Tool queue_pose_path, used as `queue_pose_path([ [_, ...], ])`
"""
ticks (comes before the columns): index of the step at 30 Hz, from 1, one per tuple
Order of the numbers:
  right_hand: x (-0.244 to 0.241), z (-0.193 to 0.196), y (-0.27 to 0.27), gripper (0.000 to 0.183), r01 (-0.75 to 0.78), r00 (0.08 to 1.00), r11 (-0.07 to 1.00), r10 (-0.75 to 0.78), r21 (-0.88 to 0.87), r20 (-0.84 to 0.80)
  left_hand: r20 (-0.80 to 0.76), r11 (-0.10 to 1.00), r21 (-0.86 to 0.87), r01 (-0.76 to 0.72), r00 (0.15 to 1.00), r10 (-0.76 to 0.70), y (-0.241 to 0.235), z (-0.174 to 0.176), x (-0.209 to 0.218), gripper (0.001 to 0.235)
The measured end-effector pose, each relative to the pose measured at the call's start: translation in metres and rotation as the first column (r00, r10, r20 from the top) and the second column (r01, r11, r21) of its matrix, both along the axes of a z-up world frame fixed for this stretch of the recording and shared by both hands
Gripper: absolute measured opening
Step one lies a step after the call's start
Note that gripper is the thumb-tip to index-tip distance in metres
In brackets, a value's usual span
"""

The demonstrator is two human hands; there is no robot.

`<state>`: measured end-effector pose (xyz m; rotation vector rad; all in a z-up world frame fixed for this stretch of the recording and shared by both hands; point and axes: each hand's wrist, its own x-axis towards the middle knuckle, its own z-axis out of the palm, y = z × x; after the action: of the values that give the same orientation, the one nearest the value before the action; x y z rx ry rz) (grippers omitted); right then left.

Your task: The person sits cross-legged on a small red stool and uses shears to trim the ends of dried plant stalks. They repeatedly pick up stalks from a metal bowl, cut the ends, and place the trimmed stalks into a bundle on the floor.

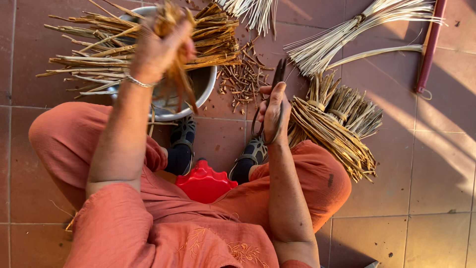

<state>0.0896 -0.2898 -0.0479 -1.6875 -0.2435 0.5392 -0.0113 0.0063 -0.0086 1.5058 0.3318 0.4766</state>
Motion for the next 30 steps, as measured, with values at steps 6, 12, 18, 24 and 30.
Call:
queue_pose_path([
  [6, 0.004, 0.004, 0.005, 0.061, 0.010, 0.998, 0.999, -0.008, -0.037, 0.066, 0.375, -0.013, 0.921, -0.389, 0.879, 0.294, 0.027, -0.013, 0.007, 0.033],
  [12, -0.001, 0.003, 0.001, 0.040, 0.018, 0.996, 0.992, -0.007, -0.123, 0.088, -0.534, 0.363, 0.831, 0.421, 0.786, 0.312, -0.002, -0.145, 0.074, 0.014],
  [18, -0.001, 0.006, -0.002, 0.040, 0.012, 0.977, 0.981, 0.030, -0.193, 0.209, -0.471, 0.392, 0.860, 0.327, 0.806, 0.360, -0.005, -0.258, 0.112, 0.018],
  [24, 0.003, 0.002, -0.002, 0.042, 0.014, 0.981, 0.980, 0.025, -0.197, 0.192, -0.410, 0.368, 0.891, 0.267, 0.821, 0.397, -0.002, -0.299, 0.125, 0.018],
  [30, 0.001, -0.007, -0.002, 0.054, -0.043, 0.986, 0.966, 0.082, -0.256, 0.144, -0.288, 0.623, 0.781, 0.048, 0.913, 0.291, -0.012, -0.231, 0.108, 0.036],
])
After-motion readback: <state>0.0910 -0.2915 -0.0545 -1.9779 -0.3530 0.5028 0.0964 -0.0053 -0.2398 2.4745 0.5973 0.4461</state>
